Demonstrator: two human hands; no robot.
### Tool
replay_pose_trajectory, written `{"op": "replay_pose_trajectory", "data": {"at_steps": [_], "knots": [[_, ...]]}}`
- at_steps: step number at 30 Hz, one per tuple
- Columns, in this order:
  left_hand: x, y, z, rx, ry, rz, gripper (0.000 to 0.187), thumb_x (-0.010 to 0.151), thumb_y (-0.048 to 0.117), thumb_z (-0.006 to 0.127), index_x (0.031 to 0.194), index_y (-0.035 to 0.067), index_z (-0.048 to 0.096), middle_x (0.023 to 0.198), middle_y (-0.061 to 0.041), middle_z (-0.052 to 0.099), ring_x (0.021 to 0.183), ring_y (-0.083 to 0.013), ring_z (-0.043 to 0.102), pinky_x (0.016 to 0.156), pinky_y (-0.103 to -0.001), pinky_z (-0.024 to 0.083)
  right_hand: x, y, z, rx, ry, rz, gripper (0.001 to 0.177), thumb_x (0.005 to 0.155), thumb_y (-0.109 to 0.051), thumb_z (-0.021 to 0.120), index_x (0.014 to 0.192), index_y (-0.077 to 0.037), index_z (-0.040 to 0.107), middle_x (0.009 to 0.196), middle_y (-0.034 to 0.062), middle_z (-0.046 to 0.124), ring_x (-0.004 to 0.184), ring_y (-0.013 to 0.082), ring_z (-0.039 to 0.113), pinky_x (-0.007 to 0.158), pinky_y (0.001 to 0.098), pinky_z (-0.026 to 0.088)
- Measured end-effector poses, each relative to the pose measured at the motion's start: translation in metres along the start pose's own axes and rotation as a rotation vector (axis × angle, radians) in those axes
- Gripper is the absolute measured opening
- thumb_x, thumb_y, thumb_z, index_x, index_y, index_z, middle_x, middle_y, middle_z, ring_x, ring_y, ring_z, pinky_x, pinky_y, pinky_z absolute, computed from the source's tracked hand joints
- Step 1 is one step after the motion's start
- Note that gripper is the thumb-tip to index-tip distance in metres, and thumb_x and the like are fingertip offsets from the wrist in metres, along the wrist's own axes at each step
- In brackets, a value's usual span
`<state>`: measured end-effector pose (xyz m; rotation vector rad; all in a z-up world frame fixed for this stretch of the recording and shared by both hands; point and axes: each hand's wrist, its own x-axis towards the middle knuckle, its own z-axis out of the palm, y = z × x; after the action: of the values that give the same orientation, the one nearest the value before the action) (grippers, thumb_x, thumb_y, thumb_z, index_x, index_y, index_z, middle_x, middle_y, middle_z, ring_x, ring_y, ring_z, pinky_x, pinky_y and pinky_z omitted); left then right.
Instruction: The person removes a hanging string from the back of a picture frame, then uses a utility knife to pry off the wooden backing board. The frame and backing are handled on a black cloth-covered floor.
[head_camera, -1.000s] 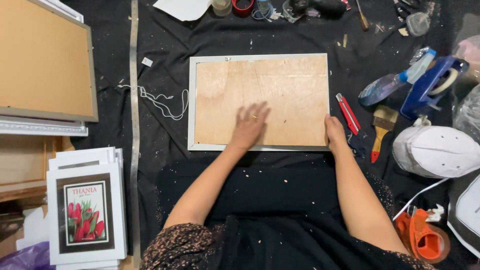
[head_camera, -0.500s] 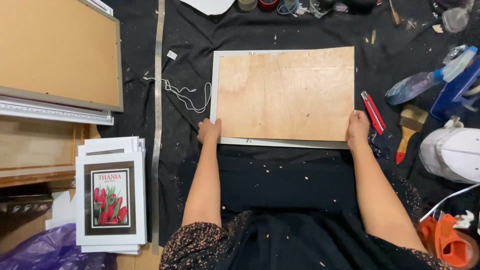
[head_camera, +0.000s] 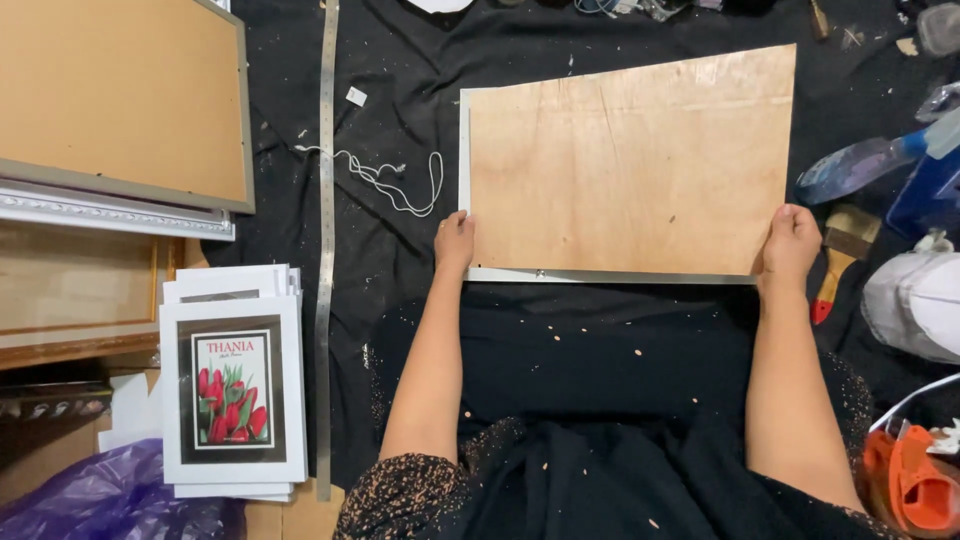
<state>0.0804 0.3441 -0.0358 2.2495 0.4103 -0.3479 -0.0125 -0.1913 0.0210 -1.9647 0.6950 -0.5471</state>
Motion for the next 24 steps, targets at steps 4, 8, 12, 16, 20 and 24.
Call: {"op": "replay_pose_trajectory", "data": {"at_steps": [4, 8, 12, 16, 20, 24], "knots": [[0.004, -0.012, -0.007, -0.008, -0.076, -0.026, 0.036, 0.098, 0.022, 0.05, 0.128, 0.021, 0.07, 0.13, -0.002, 0.071, 0.122, -0.0244, 0.064, 0.106, -0.036, 0.046, 0.001, -0.006, 0.001, -0.035, -0.033, 0.161, 0.02, 0.111, -0.028, 0.054, 0.103, -0.016, 0.068, 0.096, -0.0065, 0.062, 0.089, 0.0074, 0.055, 0.078, 0.0291, 0.047], [-0.026, 0.017, -0.031, 0.09, -0.16, -0.091, 0.036, 0.091, 0.004, 0.042, 0.102, 0.018, 0.075, 0.112, -0.003, 0.073, 0.104, -0.0249, 0.067, 0.089, -0.038, 0.053, 0.006, 0.008, 0.007, 0.057, -0.022, 0.198, 0.017, 0.11, -0.026, 0.057, 0.099, -0.017, 0.067, 0.094, -0.009, 0.062, 0.088, 0.0047, 0.054, 0.08, 0.0256, 0.048], [-0.031, 0.009, -0.028, 0.366, -0.31, 0.115, 0.036, 0.081, -0.007, 0.043, 0.09, 0.015, 0.07, 0.098, -0.006, 0.069, 0.092, -0.0287, 0.064, 0.078, -0.041, 0.051, 0.007, 0.016, 0.005, 0.006, -0.052, 0.196, 0.022, 0.111, -0.031, 0.055, 0.096, -0.018, 0.063, 0.093, -0.01, 0.059, 0.088, 0.0053, 0.05, 0.077, 0.0276, 0.045], [-0.028, -0.002, -0.024, 0.512, -0.403, 0.315, 0.034, 0.078, -0.012, 0.053, 0.093, 0.015, 0.065, 0.1, -0.007, 0.061, 0.084, -0.0317, 0.062, 0.069, -0.044, 0.048, 0.016, 0.048, 0.015, -0.021, -0.079, 0.245, 0.023, 0.111, -0.031, 0.054, 0.095, -0.019, 0.064, 0.09, -0.0106, 0.056, 0.086, 0.0054, 0.049, 0.076, 0.0273, 0.043], [-0.035, -0.001, -0.02, 0.68, -0.36, 0.557, 0.027, 0.073, -0.018, 0.048, 0.084, 0.004, 0.059, 0.089, -0.014, 0.055, 0.072, -0.038, 0.059, 0.056, -0.052, 0.046, 0.011, 0.034, 0.022, 0.009, -0.056, 0.3, 0.029, 0.106, -0.042, 0.055, 0.093, -0.017, 0.064, 0.094, -0.0077, 0.059, 0.086, 0.0067, 0.051, 0.076, 0.0277, 0.044], [-0.029, -0.013, -0.013, 0.589, -0.327, 0.543, 0.025, 0.072, -0.015, 0.052, 0.083, 0.006, 0.06, 0.09, -0.013, 0.055, 0.077, -0.0386, 0.06, 0.061, -0.051, 0.046, -0.003, -0.016, 0.028, 0.156, 0.049, 0.453, 0.048, 0.094, -0.057, 0.055, 0.111, -0.018, 0.078, 0.117, -0.0075, 0.076, 0.101, 0.0039, 0.07, 0.086, 0.024, 0.059]]}}
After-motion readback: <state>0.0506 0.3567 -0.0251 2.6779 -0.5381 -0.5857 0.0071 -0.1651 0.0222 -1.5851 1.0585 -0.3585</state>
